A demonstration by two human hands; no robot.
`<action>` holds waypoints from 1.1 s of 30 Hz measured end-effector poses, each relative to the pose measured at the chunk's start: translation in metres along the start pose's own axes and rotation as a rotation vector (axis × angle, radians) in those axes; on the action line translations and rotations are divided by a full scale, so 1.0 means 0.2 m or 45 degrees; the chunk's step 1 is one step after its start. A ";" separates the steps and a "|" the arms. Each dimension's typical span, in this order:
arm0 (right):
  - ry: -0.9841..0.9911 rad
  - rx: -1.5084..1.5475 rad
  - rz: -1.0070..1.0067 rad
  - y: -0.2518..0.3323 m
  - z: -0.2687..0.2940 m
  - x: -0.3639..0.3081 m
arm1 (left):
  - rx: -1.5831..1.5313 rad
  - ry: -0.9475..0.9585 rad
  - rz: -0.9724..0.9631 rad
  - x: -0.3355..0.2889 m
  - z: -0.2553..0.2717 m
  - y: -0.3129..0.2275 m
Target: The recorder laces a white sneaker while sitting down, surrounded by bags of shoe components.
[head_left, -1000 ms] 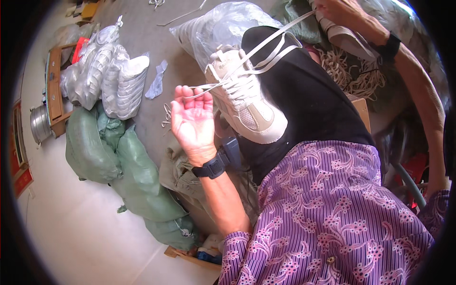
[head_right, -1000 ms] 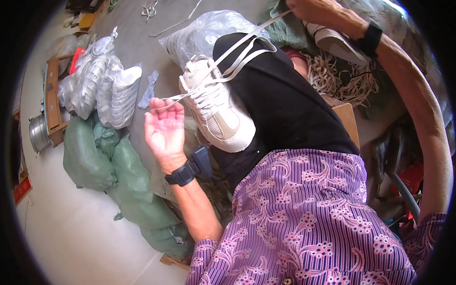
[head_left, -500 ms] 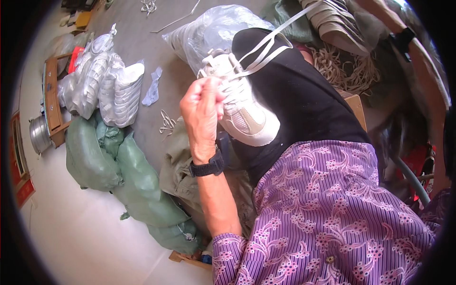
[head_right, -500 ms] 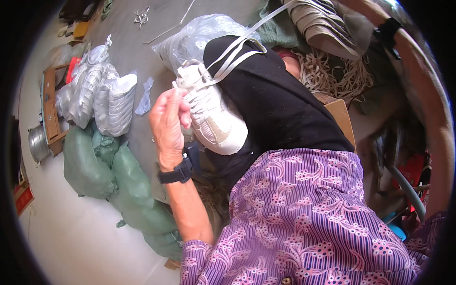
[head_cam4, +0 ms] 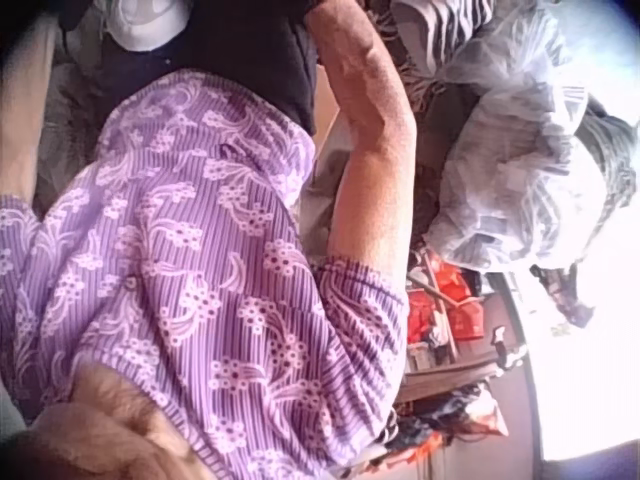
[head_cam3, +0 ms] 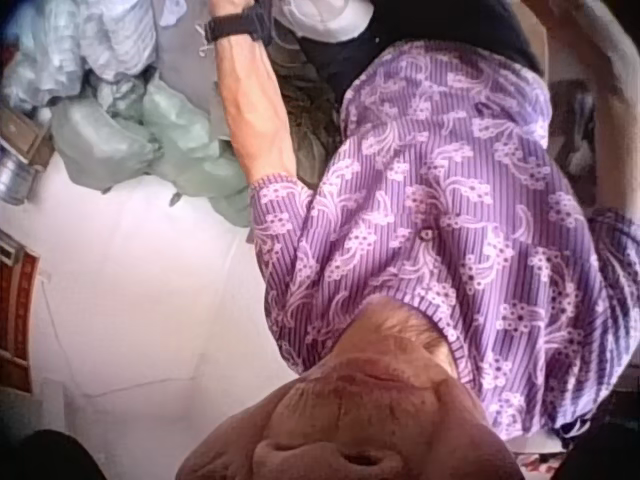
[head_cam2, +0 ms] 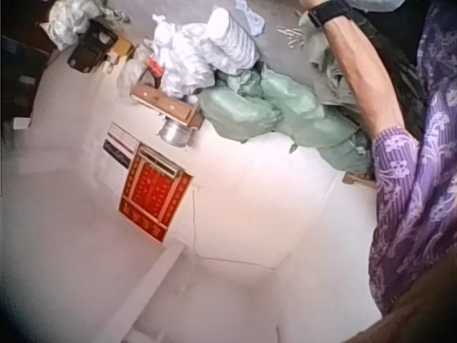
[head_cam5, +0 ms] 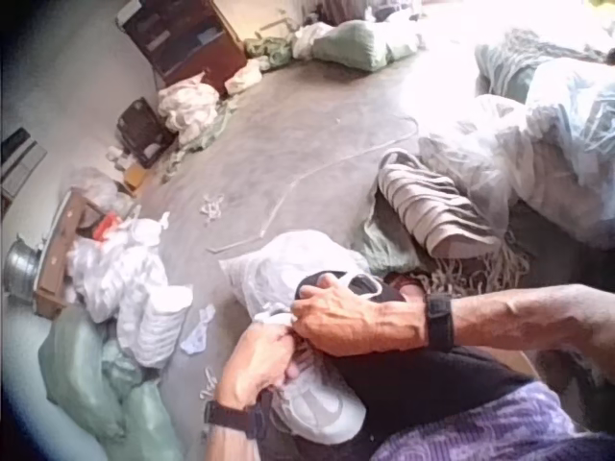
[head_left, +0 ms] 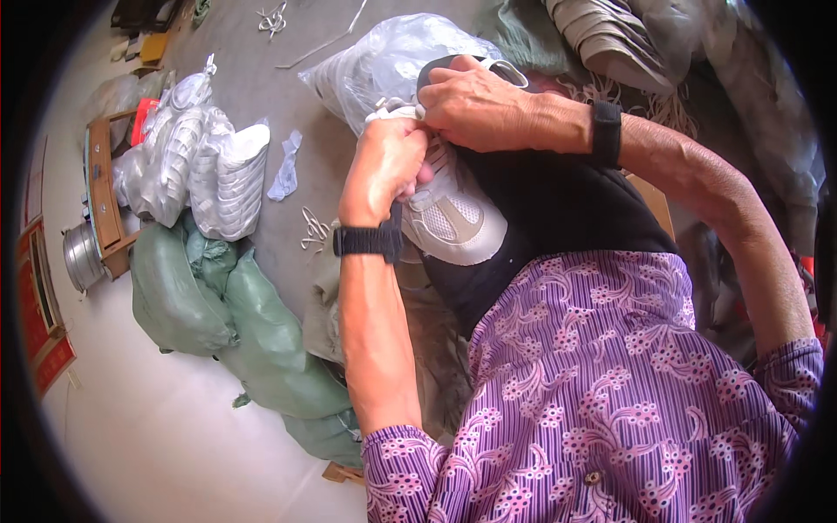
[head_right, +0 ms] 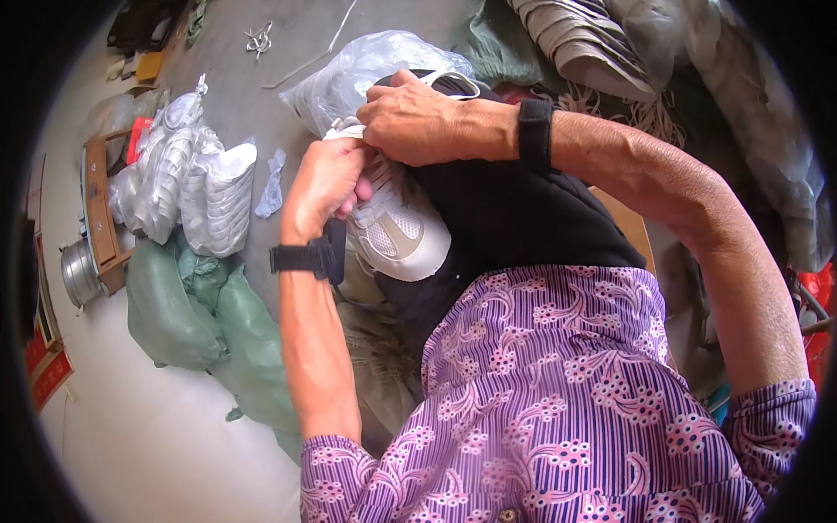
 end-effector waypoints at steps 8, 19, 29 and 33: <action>-0.121 -0.041 -0.060 0.03 -0.02 -0.01 | 0.135 -0.025 -0.006 0.08 0.01 0.03; 0.002 0.210 -0.088 0.04 0.00 0.05 | -0.339 -0.325 -0.373 -0.09 -0.02 0.21; -0.176 1.287 -0.459 -0.09 0.14 0.18 | -0.153 -0.277 -0.440 0.00 -0.07 0.20; -0.005 1.810 -0.599 -0.11 0.14 0.07 | -0.192 -0.316 -0.404 -0.01 -0.10 0.18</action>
Point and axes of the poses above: each hand's wrist, its own x-axis towards the middle knuckle, its own z-axis out of the back of the hand, y = z × x, the point moved 1 cm from there along x, towards the middle knuckle, and after that the axes turned 13 degrees about -x, right-handed, at the moved point
